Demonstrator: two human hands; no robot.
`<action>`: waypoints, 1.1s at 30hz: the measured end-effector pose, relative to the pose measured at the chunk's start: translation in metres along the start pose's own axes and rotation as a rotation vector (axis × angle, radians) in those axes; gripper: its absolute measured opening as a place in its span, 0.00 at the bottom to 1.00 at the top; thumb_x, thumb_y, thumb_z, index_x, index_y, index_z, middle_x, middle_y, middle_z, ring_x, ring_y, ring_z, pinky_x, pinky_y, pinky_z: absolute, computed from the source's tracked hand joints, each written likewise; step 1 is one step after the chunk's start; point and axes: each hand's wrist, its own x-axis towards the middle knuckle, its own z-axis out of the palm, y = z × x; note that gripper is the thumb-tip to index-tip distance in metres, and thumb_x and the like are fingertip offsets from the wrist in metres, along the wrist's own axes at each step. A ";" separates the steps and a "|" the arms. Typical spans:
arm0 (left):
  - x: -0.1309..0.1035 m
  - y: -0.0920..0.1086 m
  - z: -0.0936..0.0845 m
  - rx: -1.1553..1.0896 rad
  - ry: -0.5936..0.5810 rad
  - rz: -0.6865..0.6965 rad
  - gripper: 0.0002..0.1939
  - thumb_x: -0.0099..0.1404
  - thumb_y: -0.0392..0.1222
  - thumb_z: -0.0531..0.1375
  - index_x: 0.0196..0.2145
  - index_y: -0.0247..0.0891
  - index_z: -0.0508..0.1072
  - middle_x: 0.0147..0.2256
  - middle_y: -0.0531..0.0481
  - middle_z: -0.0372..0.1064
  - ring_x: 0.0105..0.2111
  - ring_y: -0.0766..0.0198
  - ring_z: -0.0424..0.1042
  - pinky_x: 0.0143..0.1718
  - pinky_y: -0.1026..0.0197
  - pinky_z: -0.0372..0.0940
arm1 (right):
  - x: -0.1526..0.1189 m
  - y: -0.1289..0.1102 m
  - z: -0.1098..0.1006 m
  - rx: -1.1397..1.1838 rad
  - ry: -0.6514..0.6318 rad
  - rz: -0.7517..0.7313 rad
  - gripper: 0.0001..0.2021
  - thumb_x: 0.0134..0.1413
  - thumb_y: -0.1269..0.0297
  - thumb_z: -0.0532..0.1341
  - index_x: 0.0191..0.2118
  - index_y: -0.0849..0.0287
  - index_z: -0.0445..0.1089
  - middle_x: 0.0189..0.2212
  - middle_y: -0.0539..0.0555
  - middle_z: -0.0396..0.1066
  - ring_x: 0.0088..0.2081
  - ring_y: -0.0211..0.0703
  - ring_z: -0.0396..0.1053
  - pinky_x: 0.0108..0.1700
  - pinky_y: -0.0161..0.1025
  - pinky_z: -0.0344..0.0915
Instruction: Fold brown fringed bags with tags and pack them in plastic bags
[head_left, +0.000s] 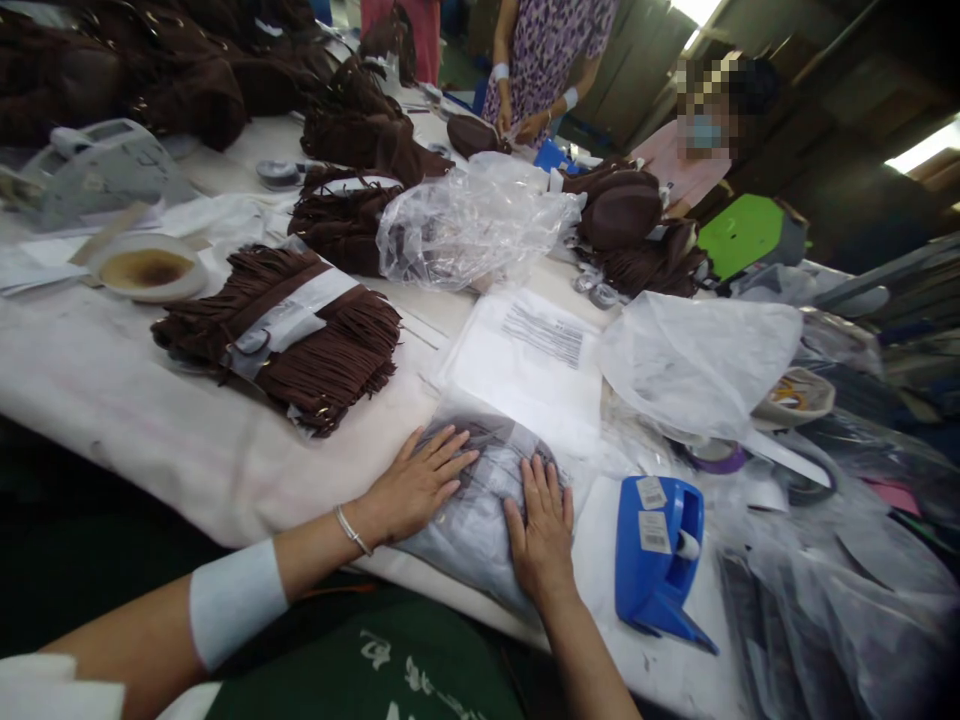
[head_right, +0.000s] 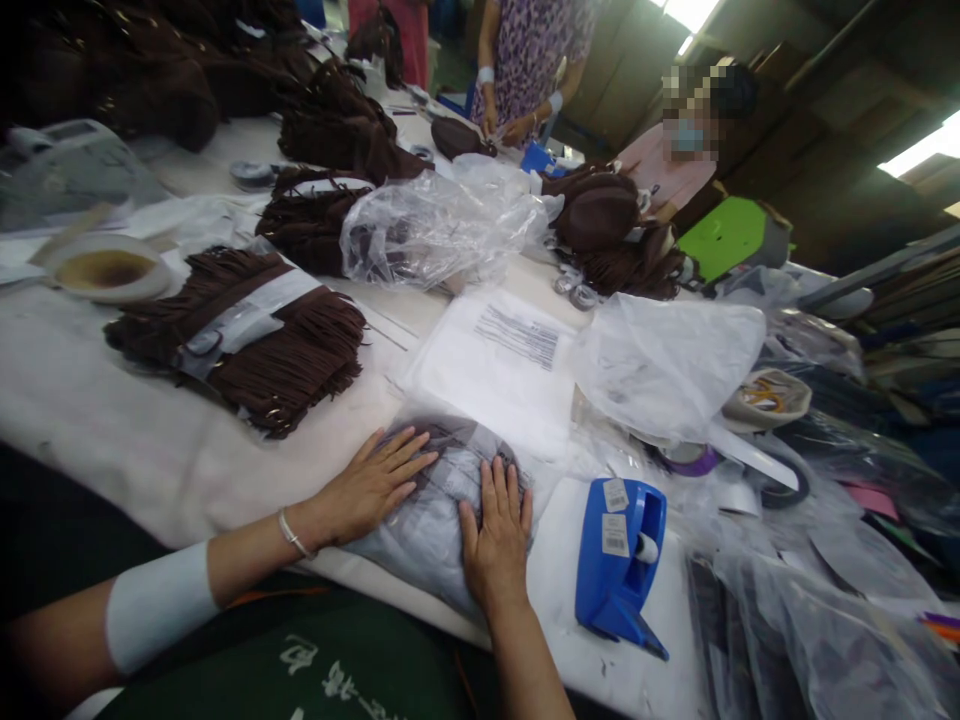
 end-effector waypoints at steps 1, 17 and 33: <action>0.001 -0.003 0.004 -0.008 -0.018 -0.003 0.24 0.71 0.44 0.47 0.63 0.48 0.50 0.65 0.51 0.42 0.65 0.58 0.39 0.63 0.46 0.31 | -0.002 0.004 0.005 0.022 -0.008 0.015 0.28 0.64 0.55 0.45 0.66 0.54 0.40 0.66 0.55 0.43 0.67 0.49 0.37 0.64 0.58 0.37; -0.017 -0.024 0.000 -0.663 0.242 -0.511 0.32 0.61 0.51 0.57 0.60 0.36 0.59 0.56 0.38 0.62 0.55 0.49 0.63 0.56 0.46 0.59 | -0.029 0.043 0.004 0.857 0.235 0.671 0.39 0.53 0.47 0.57 0.65 0.60 0.46 0.64 0.62 0.48 0.62 0.55 0.51 0.61 0.54 0.51; -0.036 -0.046 -0.059 -0.410 -0.007 0.122 0.17 0.66 0.38 0.49 0.39 0.45 0.78 0.48 0.47 0.72 0.55 0.57 0.63 0.58 0.50 0.56 | -0.082 0.069 -0.033 0.984 0.071 0.279 0.09 0.48 0.61 0.58 0.32 0.55 0.75 0.37 0.55 0.74 0.44 0.51 0.70 0.52 0.51 0.64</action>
